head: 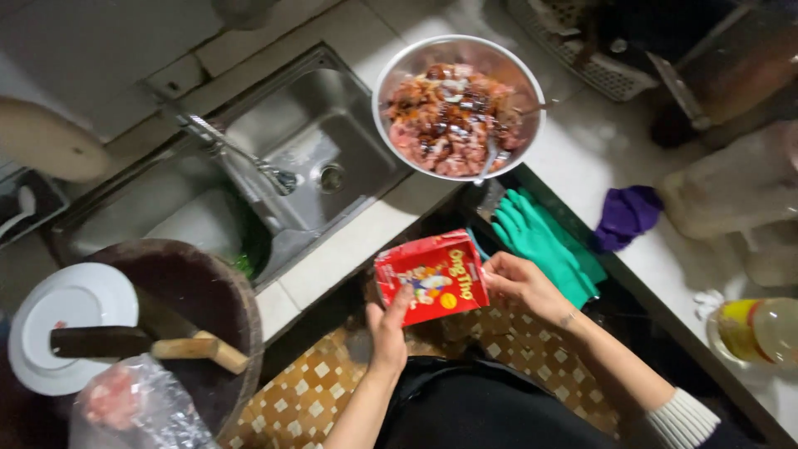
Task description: Adding condensed milk and cooking oil to a bowl of meat for marination.
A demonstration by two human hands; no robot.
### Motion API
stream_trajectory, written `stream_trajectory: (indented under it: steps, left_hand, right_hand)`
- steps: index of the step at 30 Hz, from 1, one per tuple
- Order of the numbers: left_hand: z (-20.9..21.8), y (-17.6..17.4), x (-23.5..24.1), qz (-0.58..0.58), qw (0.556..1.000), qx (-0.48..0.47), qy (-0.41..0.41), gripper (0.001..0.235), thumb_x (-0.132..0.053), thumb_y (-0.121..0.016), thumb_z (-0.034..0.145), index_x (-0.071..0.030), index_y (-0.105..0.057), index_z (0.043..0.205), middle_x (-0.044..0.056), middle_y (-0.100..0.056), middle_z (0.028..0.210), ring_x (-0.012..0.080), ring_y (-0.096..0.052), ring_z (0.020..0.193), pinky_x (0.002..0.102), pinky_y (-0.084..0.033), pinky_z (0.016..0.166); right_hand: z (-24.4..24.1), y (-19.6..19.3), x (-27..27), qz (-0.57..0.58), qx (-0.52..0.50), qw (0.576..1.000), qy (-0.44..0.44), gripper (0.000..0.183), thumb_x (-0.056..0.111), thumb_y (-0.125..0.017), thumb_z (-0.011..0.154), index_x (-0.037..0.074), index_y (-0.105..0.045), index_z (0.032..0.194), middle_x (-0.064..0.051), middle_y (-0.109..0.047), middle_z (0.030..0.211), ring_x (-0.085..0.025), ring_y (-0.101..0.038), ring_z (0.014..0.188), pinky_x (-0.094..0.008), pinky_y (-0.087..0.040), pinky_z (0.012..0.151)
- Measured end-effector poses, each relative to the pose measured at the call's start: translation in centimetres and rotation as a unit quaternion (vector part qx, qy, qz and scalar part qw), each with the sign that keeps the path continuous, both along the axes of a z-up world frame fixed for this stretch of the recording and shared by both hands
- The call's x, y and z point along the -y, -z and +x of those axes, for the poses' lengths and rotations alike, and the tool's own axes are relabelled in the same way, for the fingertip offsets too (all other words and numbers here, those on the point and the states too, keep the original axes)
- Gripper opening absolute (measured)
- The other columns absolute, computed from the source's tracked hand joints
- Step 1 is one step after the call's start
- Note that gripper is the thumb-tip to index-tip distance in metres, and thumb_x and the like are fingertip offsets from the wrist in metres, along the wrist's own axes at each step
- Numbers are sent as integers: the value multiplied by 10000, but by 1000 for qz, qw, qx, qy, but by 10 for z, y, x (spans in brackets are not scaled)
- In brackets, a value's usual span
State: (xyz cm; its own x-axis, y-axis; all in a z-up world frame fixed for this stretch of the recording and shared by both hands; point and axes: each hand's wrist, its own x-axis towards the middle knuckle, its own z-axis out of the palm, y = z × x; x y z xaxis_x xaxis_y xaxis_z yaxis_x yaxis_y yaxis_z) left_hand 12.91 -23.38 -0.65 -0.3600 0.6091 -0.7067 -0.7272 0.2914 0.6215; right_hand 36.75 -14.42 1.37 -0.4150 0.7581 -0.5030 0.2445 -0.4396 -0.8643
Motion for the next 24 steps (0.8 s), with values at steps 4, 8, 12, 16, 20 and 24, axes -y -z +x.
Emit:
stream_trajectory:
  steps: [4, 8, 12, 16, 20, 24]
  left_hand:
    - [63, 10, -1, 101, 992, 24, 67, 463, -279, -801, 813, -58, -678, 1202, 172, -795, 1118, 286, -773, 996, 416, -634, 845]
    - [136, 30, 1, 106, 977, 38, 182, 500, -300, -799, 834, -10, -675, 1222, 162, -759, 1217, 240, -735, 1067, 403, -605, 933]
    - [163, 54, 16, 70, 922, 4, 381, 1028, -539, -704, 833, -182, -237, 1678, 129, -446, 1656, 288, -492, 1499, 472, -415, 1169]
    - [154, 54, 36, -50, 916, -19, 399, 793, -515, -674, 866, -162, -523, 1560, 69, -638, 1526, 244, -615, 1399, 462, -415, 1172]
    - [136, 64, 65, -109, 920, -67, 370, 652, -459, -684, 896, -148, -634, 1467, 51, -718, 1408, 211, -680, 1293, 402, -453, 1104]
    - [113, 70, 87, -166, 942, -54, 288, 546, -401, -677, 935, -126, -684, 1407, 63, -746, 1373, 229, -683, 1277, 402, -456, 1105]
  right_hand:
    - [65, -10, 22, 54, 29, 997, 50, 225, 261, -660, 1007, 49, -696, 1073, -58, -758, 1056, -121, -672, 916, -297, -553, 780]
    - [112, -44, 26, 10, 24, 995, 100, 748, 251, -733, 828, 222, -484, 1533, -191, -686, 1347, -306, -711, 1166, -405, -672, 787]
    - [198, -44, 12, 171, 397, 891, 137, 765, 437, -820, 776, 252, -564, 1473, -85, -763, 1260, -269, -717, 1098, -427, -558, 914]
    - [369, 61, -31, 369, 483, 789, 91, 818, 282, -805, 776, 169, -550, 1545, -123, -717, 1204, -348, -680, 994, -468, -504, 892]
    - [479, 100, -62, 375, 622, 683, 75, 593, 168, -773, 756, 4, -653, 1313, -258, -730, 1120, -469, -680, 942, -516, -527, 841]
    - [481, 81, -67, 244, 726, 637, 86, 597, 144, -834, 759, -24, -599, 1282, -292, -652, 1220, -498, -587, 1105, -569, -588, 794]
